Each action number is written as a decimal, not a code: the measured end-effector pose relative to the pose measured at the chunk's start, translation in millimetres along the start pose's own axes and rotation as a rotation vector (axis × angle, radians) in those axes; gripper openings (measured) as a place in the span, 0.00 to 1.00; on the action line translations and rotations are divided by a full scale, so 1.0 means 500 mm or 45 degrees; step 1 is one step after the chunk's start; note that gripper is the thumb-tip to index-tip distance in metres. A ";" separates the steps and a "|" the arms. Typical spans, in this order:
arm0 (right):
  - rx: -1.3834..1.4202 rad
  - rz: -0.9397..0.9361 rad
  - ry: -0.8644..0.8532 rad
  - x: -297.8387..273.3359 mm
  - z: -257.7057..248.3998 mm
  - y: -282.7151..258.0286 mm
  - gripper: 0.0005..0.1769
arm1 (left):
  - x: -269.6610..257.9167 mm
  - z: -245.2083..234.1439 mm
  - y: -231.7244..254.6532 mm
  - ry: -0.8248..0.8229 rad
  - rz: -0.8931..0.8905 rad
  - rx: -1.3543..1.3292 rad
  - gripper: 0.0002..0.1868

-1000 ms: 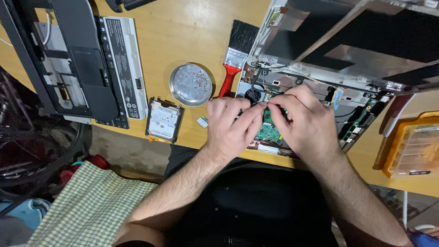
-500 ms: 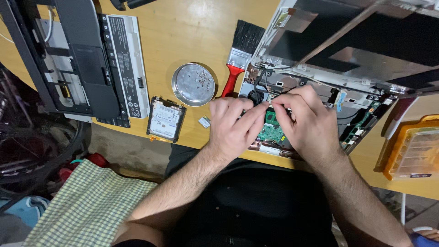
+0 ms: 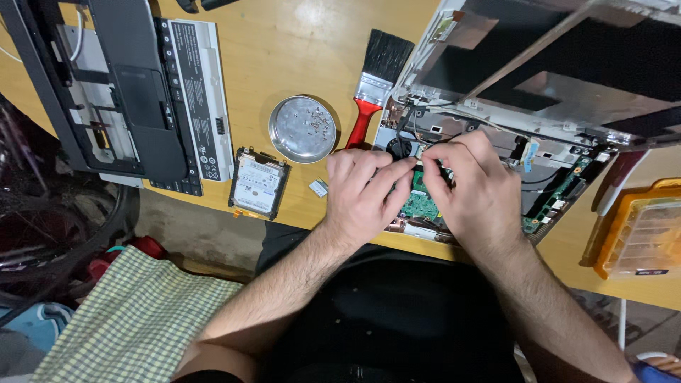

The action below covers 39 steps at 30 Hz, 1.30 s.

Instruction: The person uses a screwdriver to remove screws from the internal components of a disassembled laptop. They then place a black plastic cover over the motherboard area and secure it with additional screws.

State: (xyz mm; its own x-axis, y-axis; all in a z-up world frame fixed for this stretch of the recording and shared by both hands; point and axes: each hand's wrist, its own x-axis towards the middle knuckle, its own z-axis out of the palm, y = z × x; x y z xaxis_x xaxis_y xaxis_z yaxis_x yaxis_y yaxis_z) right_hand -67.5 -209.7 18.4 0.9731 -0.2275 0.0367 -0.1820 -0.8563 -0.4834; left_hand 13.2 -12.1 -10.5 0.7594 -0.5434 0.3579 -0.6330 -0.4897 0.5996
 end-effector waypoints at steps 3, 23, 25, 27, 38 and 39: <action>0.031 -0.051 -0.010 0.004 -0.009 0.004 0.08 | 0.008 -0.004 0.003 0.004 0.029 0.016 0.11; 0.071 -0.134 0.033 -0.001 -0.001 0.021 0.04 | 0.010 -0.021 0.005 -0.034 0.139 0.088 0.10; 0.075 -0.131 0.049 -0.005 0.004 0.023 0.04 | 0.011 -0.020 0.004 -0.037 0.144 0.090 0.10; 0.051 -0.121 0.050 -0.010 0.008 0.026 0.04 | 0.013 -0.019 0.005 -0.037 0.156 0.101 0.11; 0.003 -0.159 0.087 -0.009 0.008 0.014 0.06 | 0.009 -0.020 0.007 -0.033 0.155 0.098 0.11; -0.001 -0.169 0.091 -0.008 0.008 0.012 0.05 | 0.006 -0.018 0.005 -0.045 0.165 0.111 0.11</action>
State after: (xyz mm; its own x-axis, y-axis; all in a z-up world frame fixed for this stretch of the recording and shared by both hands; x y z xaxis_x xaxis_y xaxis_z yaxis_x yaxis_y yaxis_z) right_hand -72.1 -212.3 11.9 0.9760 -0.1445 0.1628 -0.0522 -0.8815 -0.4693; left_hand 15.5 -8.9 -1.4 0.6654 -0.6291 0.4019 -0.7375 -0.4704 0.4846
